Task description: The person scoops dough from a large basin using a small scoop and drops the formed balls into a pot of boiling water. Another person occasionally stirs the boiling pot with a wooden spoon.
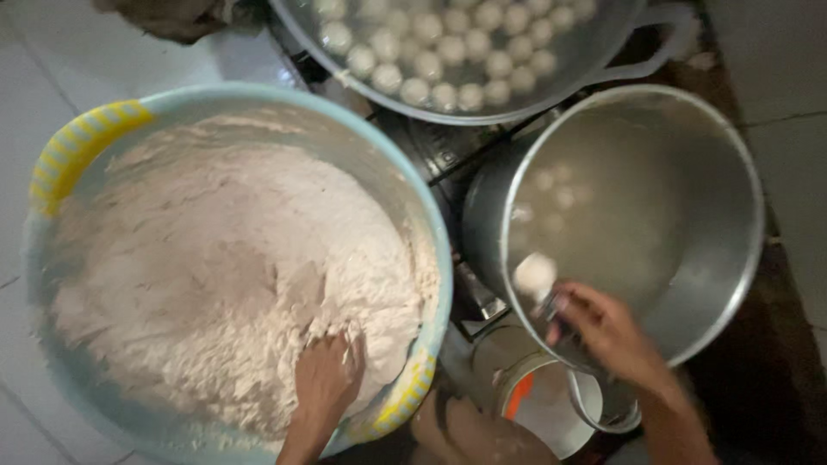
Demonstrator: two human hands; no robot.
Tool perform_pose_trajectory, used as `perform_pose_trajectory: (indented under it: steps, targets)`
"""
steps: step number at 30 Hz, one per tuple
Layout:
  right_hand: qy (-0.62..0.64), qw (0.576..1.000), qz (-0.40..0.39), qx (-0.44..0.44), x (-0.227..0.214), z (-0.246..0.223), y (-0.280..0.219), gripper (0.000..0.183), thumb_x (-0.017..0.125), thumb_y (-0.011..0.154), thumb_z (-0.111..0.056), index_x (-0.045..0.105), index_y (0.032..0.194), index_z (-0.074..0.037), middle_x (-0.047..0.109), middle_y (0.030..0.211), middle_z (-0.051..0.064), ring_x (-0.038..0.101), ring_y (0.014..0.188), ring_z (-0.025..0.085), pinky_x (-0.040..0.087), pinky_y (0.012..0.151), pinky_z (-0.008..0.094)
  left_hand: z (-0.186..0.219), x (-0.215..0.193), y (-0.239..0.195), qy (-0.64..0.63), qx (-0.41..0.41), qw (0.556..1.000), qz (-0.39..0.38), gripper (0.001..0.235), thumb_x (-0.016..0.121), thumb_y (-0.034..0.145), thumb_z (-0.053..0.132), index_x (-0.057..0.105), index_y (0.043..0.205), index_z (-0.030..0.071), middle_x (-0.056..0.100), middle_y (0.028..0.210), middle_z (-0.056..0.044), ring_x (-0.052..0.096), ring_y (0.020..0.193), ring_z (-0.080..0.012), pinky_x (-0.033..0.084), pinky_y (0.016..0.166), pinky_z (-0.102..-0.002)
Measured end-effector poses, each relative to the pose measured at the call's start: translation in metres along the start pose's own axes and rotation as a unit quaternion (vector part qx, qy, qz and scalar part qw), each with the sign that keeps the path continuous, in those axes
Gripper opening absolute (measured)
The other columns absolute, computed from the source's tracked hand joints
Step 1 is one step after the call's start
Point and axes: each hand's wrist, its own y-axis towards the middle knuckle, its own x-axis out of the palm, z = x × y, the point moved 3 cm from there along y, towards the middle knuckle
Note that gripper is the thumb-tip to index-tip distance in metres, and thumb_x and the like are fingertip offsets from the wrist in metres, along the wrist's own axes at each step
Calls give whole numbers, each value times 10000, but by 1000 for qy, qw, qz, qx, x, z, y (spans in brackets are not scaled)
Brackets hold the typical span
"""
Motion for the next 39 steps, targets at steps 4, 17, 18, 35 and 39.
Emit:
perform_pose_trajectory:
  steps: [4, 17, 18, 35, 39]
  targets:
    - [-198, 959, 198, -42, -61, 9, 39, 337, 593, 1013, -221, 682, 1311, -90, 769, 964, 105, 710, 779, 202, 582, 732, 352, -5, 5, 3, -92, -55, 992, -73, 238, 676, 886, 222, 736, 1019, 34, 733, 798, -209, 690, 741, -421, 532, 637, -505]
    - [-271, 873, 266, -305, 37, -50, -37, 359, 750, 893, -145, 710, 1248, -118, 720, 1185, 127, 707, 1070, 264, 584, 931, 383, 38, 22, 21, -421, -213, 879, -63, 147, 584, 949, 163, 612, 1003, 28, 636, 828, -112, 686, 756, -292, 547, 646, -372]
    - [-247, 878, 252, -323, 60, -55, -45, 383, 778, 846, -133, 704, 1220, -95, 720, 1181, 128, 718, 1061, 260, 588, 906, 381, 47, 15, 28, -399, -240, 874, -138, 147, 591, 964, 206, 633, 965, 65, 651, 772, -90, 699, 682, -272, 556, 611, -373]
    - [144, 972, -182, -25, 136, -6, 6, 286, 698, 912, -91, 671, 1169, 31, 654, 679, 92, 605, 531, 101, 478, 421, 254, 79, -66, 66, -352, -84, 930, -68, 246, 801, 696, 126, 738, 919, 42, 733, 776, -191, 753, 747, -354, 585, 642, -419]
    - [146, 961, -234, 31, 142, 4, 12, 292, 662, 954, -150, 637, 1191, 19, 613, 643, 79, 560, 492, 97, 453, 405, 251, 69, -62, 66, -229, -96, 956, -154, 302, 869, 682, 230, 746, 898, 60, 724, 790, -211, 713, 775, -414, 557, 684, -497]
